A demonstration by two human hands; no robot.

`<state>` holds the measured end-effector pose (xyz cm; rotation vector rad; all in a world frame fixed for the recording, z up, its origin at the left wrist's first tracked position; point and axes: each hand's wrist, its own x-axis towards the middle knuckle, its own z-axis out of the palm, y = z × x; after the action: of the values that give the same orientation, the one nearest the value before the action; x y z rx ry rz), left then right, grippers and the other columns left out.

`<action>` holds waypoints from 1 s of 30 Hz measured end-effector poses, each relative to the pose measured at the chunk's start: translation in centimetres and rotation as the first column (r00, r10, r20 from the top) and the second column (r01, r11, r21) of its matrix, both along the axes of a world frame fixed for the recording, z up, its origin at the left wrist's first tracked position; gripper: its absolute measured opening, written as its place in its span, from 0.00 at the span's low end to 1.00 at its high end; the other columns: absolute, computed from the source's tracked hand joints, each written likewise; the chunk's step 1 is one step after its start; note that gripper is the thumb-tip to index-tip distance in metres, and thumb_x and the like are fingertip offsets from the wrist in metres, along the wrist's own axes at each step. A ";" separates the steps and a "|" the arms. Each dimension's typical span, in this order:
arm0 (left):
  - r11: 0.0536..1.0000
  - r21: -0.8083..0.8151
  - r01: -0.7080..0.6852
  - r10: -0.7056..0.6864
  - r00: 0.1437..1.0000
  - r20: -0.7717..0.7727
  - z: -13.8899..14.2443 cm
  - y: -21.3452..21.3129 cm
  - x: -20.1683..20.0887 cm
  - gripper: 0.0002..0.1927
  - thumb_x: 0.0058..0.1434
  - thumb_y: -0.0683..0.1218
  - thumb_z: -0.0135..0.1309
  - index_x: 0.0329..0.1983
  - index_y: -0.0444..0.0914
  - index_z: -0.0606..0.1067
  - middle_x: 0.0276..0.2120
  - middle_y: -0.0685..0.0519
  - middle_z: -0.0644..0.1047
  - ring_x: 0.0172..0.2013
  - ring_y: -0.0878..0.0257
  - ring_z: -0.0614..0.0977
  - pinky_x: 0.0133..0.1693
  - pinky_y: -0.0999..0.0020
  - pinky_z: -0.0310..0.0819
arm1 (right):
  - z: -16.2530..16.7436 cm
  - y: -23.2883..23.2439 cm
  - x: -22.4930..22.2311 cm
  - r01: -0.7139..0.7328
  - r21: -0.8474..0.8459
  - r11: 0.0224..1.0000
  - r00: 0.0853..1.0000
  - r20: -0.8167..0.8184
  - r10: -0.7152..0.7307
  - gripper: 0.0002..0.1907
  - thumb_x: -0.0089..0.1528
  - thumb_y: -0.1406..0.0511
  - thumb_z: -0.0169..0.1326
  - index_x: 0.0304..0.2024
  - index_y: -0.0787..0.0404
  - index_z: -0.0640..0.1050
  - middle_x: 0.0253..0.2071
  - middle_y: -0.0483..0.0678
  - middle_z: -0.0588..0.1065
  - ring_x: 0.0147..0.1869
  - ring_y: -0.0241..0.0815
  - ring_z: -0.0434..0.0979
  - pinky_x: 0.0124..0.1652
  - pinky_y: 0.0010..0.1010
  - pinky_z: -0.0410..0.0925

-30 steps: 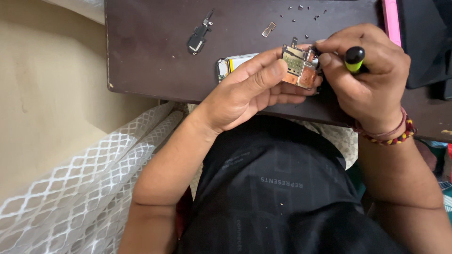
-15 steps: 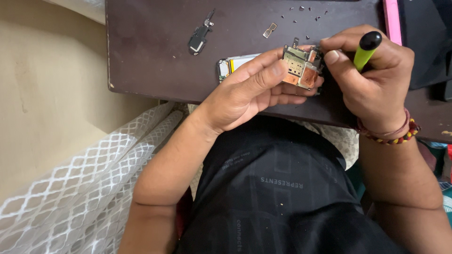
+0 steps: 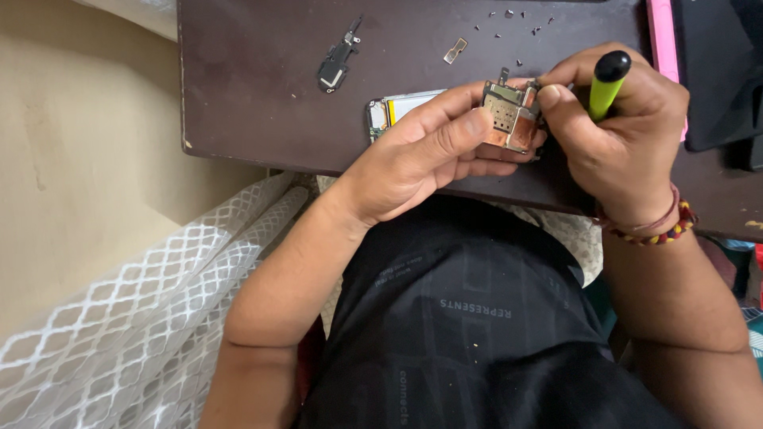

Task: The person works on a disassembled smartphone lying on a table, pressing and peeling a copper-colored component from the phone's midframe by hand. They then pick up a green-handled screwdriver, pry at the phone's edge and battery area, and finally lift the separated midframe section to work on it with the screwdriver.

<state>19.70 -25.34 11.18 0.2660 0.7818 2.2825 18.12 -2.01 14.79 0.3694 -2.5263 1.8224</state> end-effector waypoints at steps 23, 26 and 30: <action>1.000 -0.002 0.010 -0.010 1.000 0.011 0.3 0.1 0.0 0.26 0.82 0.53 0.47 0.74 0.33 0.60 0.61 0.44 0.75 0.63 0.55 0.78 0.67 0.58 0.73 | -0.1 -0.2 0.1 0.049 0.000 0.999 0.997 0.061 -0.049 0.05 0.73 0.75 0.52 0.41 0.71 0.77 0.33 0.42 0.74 0.33 0.26 0.70 0.35 0.17 0.64; 1.000 -0.013 0.012 -0.012 1.000 0.006 0.4 0.2 0.0 0.27 0.82 0.53 0.47 0.75 0.33 0.60 0.61 0.44 0.75 0.63 0.55 0.78 0.67 0.58 0.73 | 0.0 -0.5 0.1 0.077 -0.039 0.996 0.994 0.086 -0.074 0.04 0.72 0.74 0.52 0.42 0.69 0.76 0.31 0.40 0.73 0.30 0.24 0.67 0.32 0.16 0.61; 1.000 -0.026 0.016 -0.016 1.000 -0.002 0.3 0.1 -0.1 0.27 0.82 0.53 0.47 0.75 0.33 0.59 0.61 0.44 0.75 0.64 0.55 0.78 0.67 0.58 0.73 | 0.0 -0.7 0.0 0.095 -0.086 0.992 0.988 0.134 -0.083 0.04 0.72 0.73 0.52 0.41 0.68 0.76 0.30 0.38 0.71 0.27 0.23 0.65 0.29 0.15 0.58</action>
<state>19.57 -25.20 11.43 0.2623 0.8064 2.2557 18.11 -2.72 14.84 0.1383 -2.4823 1.9813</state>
